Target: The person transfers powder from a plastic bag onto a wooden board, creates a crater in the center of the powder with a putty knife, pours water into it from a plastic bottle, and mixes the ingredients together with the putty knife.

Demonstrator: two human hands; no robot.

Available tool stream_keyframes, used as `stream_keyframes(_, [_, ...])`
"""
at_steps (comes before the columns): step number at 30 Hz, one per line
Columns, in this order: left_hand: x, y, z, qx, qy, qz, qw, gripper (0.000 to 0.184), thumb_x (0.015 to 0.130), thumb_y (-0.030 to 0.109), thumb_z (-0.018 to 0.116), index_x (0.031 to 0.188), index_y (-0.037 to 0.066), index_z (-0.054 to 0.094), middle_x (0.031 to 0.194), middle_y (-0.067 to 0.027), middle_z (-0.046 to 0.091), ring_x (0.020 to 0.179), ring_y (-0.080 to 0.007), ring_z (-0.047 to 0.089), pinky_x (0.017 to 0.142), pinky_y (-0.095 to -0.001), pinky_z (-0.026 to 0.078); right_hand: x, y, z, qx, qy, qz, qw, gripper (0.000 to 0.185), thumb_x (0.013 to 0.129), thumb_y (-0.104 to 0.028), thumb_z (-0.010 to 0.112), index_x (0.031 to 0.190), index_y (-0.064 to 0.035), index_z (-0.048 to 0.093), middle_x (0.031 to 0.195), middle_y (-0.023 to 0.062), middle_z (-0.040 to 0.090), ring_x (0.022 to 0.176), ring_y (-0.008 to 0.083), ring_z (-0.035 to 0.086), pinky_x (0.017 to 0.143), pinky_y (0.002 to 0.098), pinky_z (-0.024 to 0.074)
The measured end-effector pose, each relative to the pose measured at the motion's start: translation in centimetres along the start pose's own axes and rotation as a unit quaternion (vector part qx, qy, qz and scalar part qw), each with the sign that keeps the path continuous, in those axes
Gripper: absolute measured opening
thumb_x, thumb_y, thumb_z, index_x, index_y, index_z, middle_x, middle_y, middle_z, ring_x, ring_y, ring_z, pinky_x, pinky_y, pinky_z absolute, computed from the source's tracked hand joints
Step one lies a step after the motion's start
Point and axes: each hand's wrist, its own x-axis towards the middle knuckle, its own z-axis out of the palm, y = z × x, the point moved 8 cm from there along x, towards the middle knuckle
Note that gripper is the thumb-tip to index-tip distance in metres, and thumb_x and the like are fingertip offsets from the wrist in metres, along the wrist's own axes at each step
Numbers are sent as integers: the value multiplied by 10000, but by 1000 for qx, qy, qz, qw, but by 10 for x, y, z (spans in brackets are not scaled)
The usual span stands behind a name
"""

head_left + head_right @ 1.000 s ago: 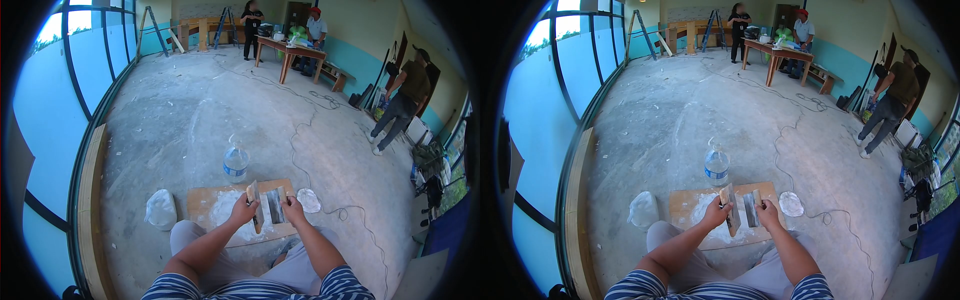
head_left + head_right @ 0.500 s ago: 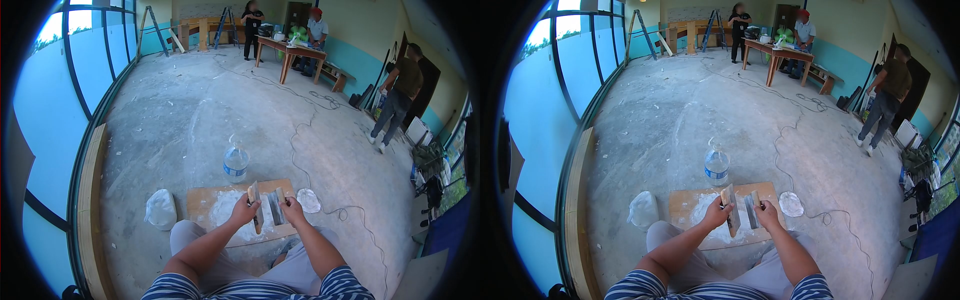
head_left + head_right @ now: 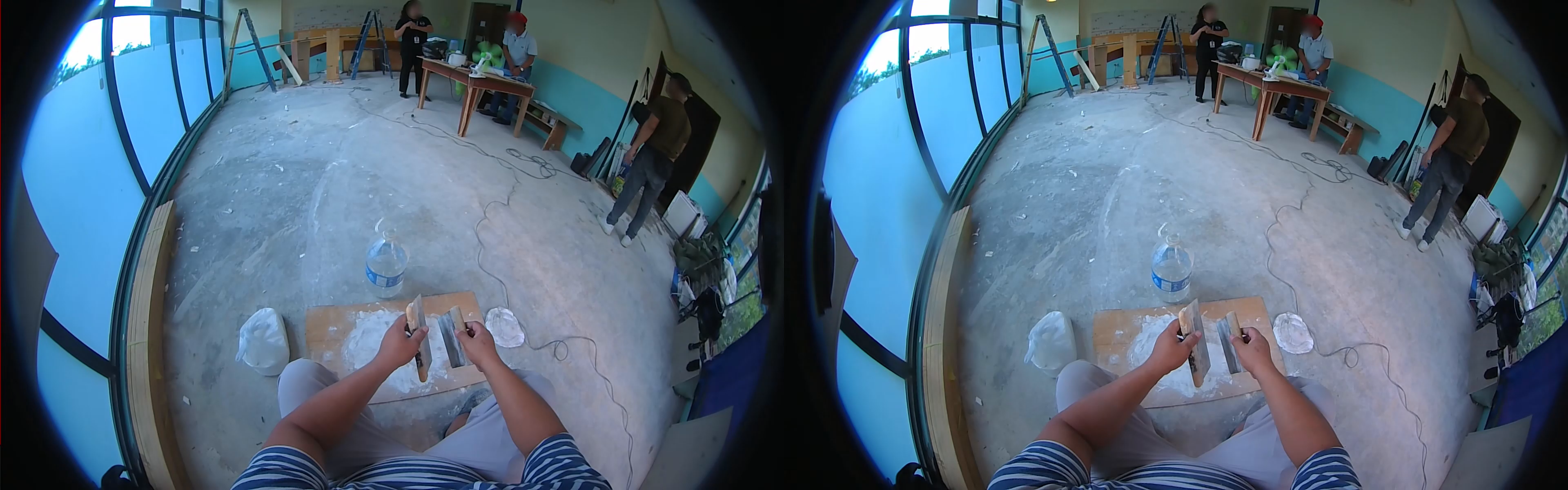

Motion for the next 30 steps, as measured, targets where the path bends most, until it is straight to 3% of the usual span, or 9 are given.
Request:
stream_keyframes(1, [0, 0, 0, 0, 1, 2, 1000, 488, 906, 337, 681, 1233, -6, 565, 1112, -210, 674, 1009, -324, 667, 871, -399, 511, -1, -2, 0, -2, 0, 0, 1000, 441, 851, -316, 698, 1114, 34, 637, 961, 176, 705, 876, 278, 682, 804, 366, 521])
stream_keyframes(4, [-1, 2, -1, 2, -1, 2, 1000, 486, 906, 338, 681, 1227, -9, 566, 1108, -213, 674, 1010, -328, 667, 872, -401, 511, -1, -4, -1, 2, 14, -16, 1000, 329, 868, -250, 701, 1057, 15, 651, 860, 77, 670, 754, 167, 614, 701, 316, 497])
stream_keyframes(10, [-1, 2, -2, 13, 10, 12, 1000, 495, 902, 345, 685, 1221, -14, 565, 1095, -217, 675, 998, -341, 669, 867, -406, 513, 4, 6, 4, 6, 11, -19, 1000, 325, 876, -251, 696, 1059, 13, 651, 859, 74, 670, 748, 156, 611, 691, 306, 495])
stream_keyframes(13, [0, 2, -1, 15, 8, 11, 1000, 500, 900, 351, 685, 1218, -15, 565, 1087, -219, 676, 982, -343, 673, 855, -409, 517, 5, 9, 6, -2, -8, -9, 1000, 465, 857, -333, 693, 1130, 38, 633, 971, 184, 706, 875, 282, 685, 803, 368, 524])
stream_keyframes(19, [0, 1, 0, 9, 9, 17, 1000, 499, 899, 356, 686, 1209, -16, 568, 1069, -219, 680, 961, -340, 678, 837, -412, 522, 4, 8, 6, -5, -8, -7, 1000, 468, 856, -337, 696, 1131, 36, 632, 973, 179, 707, 877, 274, 685, 802, 363, 523])
stream_keyframes(22, [0, 1, 0, 12, 8, 14, 1000, 497, 899, 356, 685, 1206, -16, 569, 1065, -218, 681, 961, -341, 677, 835, -412, 522, 2, 4, 4, 1, 7, -20, 1000, 347, 875, -261, 703, 1076, 17, 649, 863, 77, 671, 758, 159, 615, 699, 308, 500])
stream_keyframes(30, [-3, 5, -1, 4, 5, 5, 1000, 485, 895, 342, 685, 1209, -6, 561, 1057, -215, 676, 987, -355, 662, 864, -419, 506, 0, 1, 4, -8, 7, -24, 1000, 348, 873, -266, 704, 1069, 18, 653, 870, 82, 673, 763, 166, 619, 708, 309, 501])
